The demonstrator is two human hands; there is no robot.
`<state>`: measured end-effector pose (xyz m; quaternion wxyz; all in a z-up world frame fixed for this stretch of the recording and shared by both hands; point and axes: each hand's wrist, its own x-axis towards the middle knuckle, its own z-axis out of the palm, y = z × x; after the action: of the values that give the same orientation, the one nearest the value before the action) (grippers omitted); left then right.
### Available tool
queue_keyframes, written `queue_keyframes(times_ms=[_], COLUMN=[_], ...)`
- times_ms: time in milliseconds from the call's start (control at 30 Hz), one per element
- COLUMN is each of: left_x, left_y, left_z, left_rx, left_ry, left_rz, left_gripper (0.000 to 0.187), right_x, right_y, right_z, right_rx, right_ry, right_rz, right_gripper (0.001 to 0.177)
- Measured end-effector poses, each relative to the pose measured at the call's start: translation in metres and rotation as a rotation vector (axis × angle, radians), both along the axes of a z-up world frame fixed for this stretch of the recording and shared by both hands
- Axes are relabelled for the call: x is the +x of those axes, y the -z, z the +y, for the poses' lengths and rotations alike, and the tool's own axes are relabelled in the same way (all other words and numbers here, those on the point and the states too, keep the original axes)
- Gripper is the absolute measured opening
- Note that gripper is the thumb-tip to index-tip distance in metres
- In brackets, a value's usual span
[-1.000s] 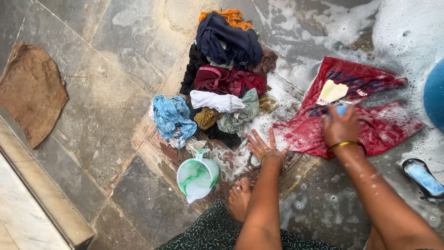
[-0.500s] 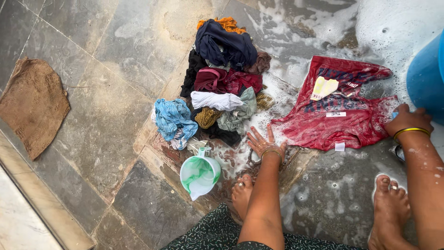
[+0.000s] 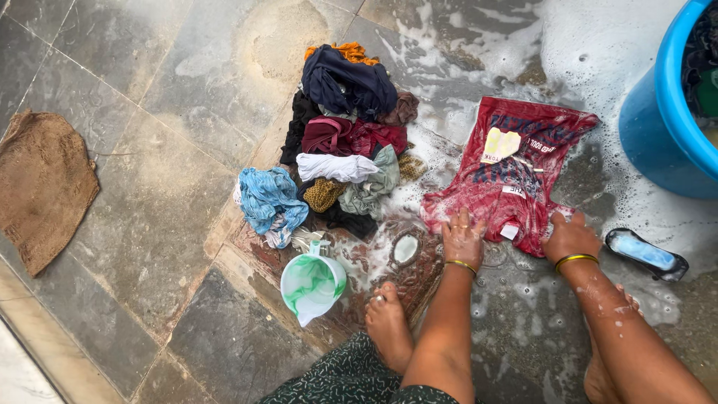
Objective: The person washes laundry by hand on the floor, scrubbing a red shirt with a blue bar of soap, wringing out a white tank top, and spreading it flat to scrub it with soap.
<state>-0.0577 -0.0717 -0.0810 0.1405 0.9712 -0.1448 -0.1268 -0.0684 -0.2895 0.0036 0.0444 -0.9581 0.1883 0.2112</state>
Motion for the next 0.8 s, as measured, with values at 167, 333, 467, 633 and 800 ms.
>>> queue_keyframes(times_ms=[167,333,467,633,800], left_x=[0.016,-0.004,-0.021,-0.015,0.014], left_y=[-0.018,-0.06,-0.082,-0.096,-0.128], left_z=[0.03,0.104,0.132,0.095,0.059], left_rx=[0.068,0.04,0.139,-0.018,0.397], left_ry=[-0.012,-0.395,-0.431,-0.28,-0.237], left_rz=[0.033,0.04,0.01,-0.101,0.608], left_gripper=[0.055,0.046,0.047,0.101,0.156], right_x=[-0.029,-0.014,0.01,0.017,0.007], right_y=[0.03,-0.003,-0.059,-0.054,0.005], right_z=[-0.028,-0.006,0.038,0.105,0.103], right_rx=[-0.067,-0.078,0.017,0.12,0.233], right_ry=[-0.051,-0.17,-0.333,-0.596,-0.789], right_rz=[0.242,0.665,0.513,0.049,-0.432], right_gripper=[0.038,0.044,0.046,0.035,0.041])
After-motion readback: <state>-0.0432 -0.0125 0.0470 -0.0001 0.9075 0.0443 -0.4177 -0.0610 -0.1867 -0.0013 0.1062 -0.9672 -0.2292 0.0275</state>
